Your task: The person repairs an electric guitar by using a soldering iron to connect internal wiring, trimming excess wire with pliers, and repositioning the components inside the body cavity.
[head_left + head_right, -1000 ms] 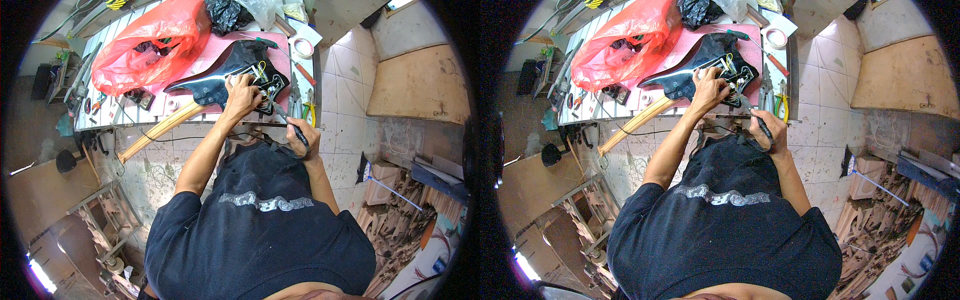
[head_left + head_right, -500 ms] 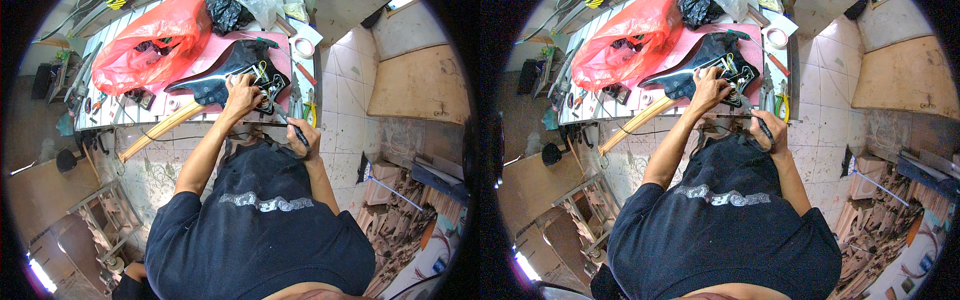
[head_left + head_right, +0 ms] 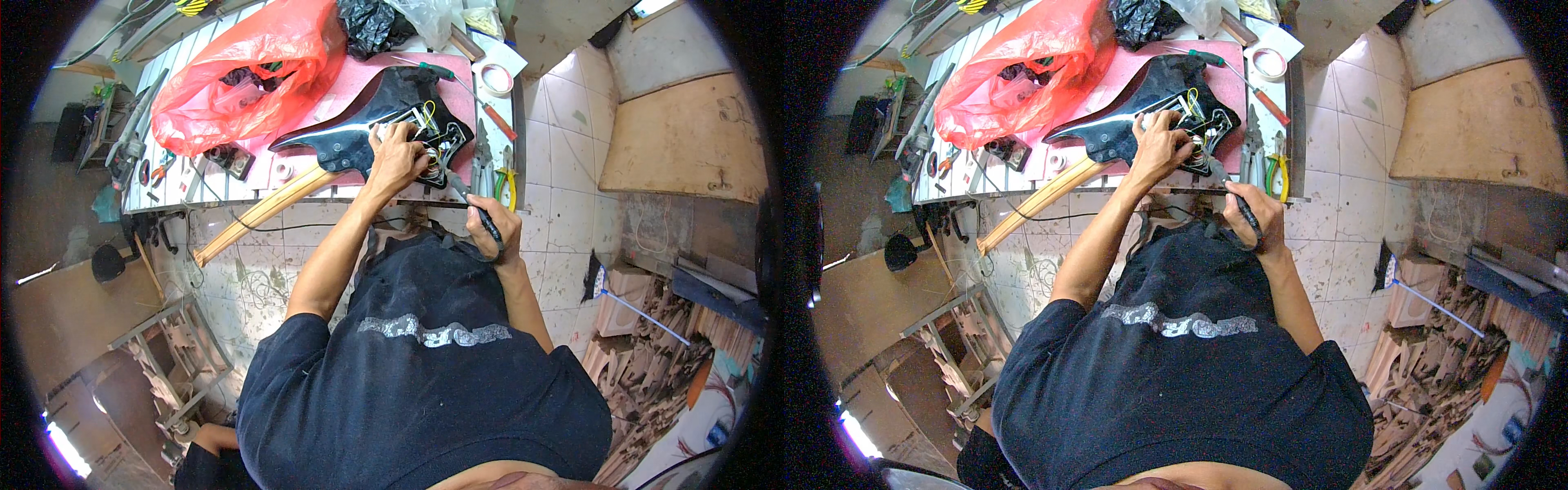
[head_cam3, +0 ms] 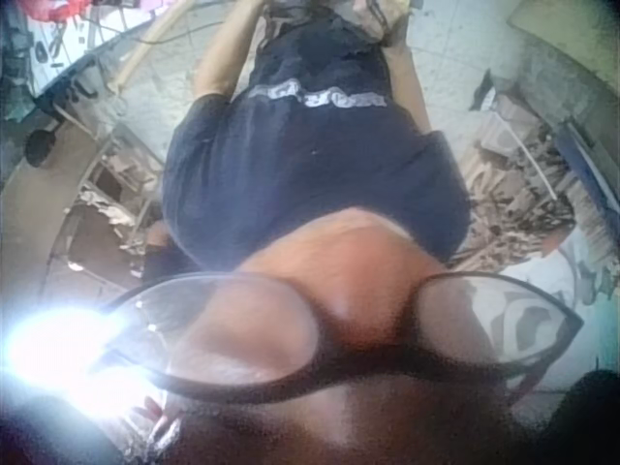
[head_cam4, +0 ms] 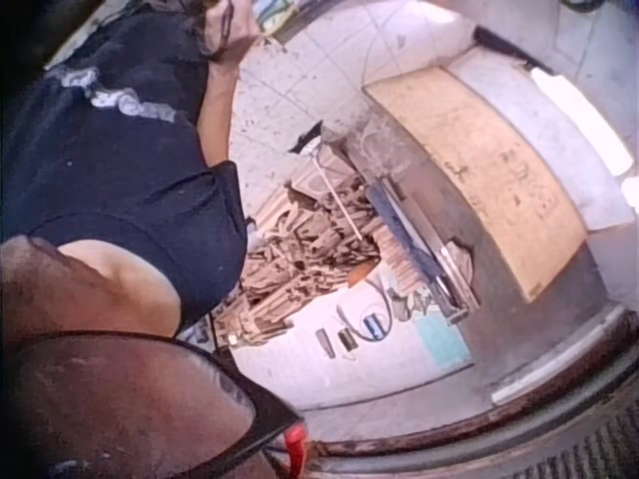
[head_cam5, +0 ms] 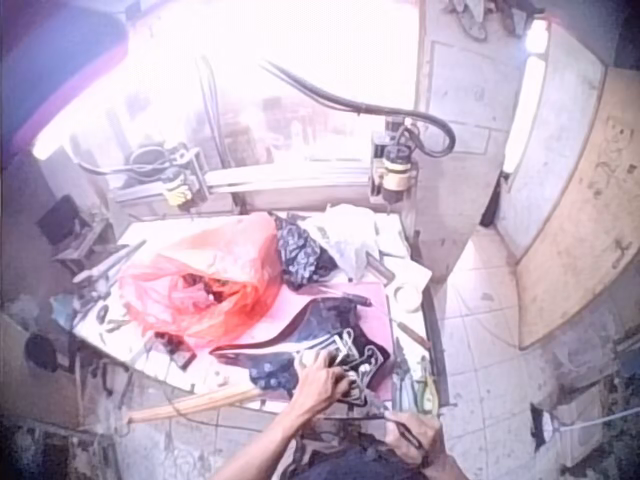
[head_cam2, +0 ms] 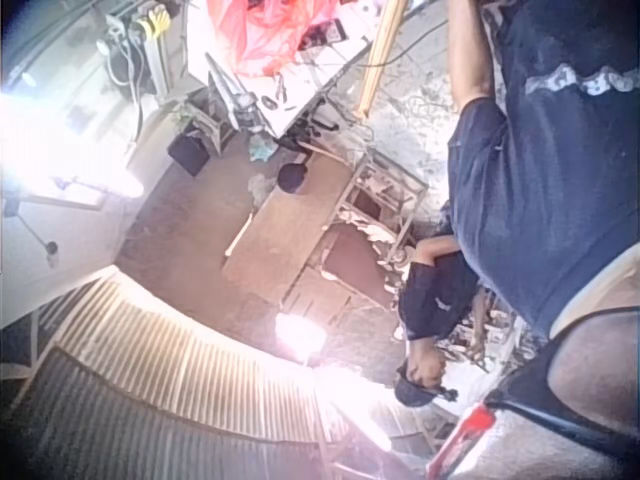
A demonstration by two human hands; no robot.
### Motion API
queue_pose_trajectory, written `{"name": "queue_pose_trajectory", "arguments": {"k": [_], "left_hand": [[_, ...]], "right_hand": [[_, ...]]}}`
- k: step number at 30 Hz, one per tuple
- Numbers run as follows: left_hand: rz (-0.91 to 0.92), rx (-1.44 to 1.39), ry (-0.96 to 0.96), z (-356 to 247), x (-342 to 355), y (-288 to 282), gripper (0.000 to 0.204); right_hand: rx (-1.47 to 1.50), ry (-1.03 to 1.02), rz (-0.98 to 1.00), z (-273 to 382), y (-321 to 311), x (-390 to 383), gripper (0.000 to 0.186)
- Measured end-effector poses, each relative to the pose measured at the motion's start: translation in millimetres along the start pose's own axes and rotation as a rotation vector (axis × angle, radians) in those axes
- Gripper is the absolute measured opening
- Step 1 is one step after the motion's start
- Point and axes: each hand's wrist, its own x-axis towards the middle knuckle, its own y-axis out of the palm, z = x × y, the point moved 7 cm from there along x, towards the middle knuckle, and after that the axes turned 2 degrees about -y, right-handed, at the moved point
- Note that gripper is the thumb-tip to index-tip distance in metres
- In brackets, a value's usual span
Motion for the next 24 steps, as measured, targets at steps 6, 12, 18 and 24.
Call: {"name": "queue_pose_trajectory", "arguments": {"k": [6,12,18,24], "left_hand": [[-0.006,-0.023,-0.010,1.7,-0.3,3.2,0.016],[-0.001,-0.023,-0.023,0.9,-0.3,1.7,0.017],[0.000,-0.027,-0.026,-0.1,0.2,1.4,0.017],[-0.014,-0.022,-0.022,3.3,-0.1,4.1,0.018]], "right_hand": [[-0.004,-0.012,0.005,0.9,0.1,0.5,0.018],[-0.003,-0.029,0.001,0.0,1.0,-0.1,0.018],[-0.008,-0.049,-0.005,-0.2,1.3,-0.7,0.019],[0.003,-0.010,0.004,2.6,0.1,1.9,0.019]]}}
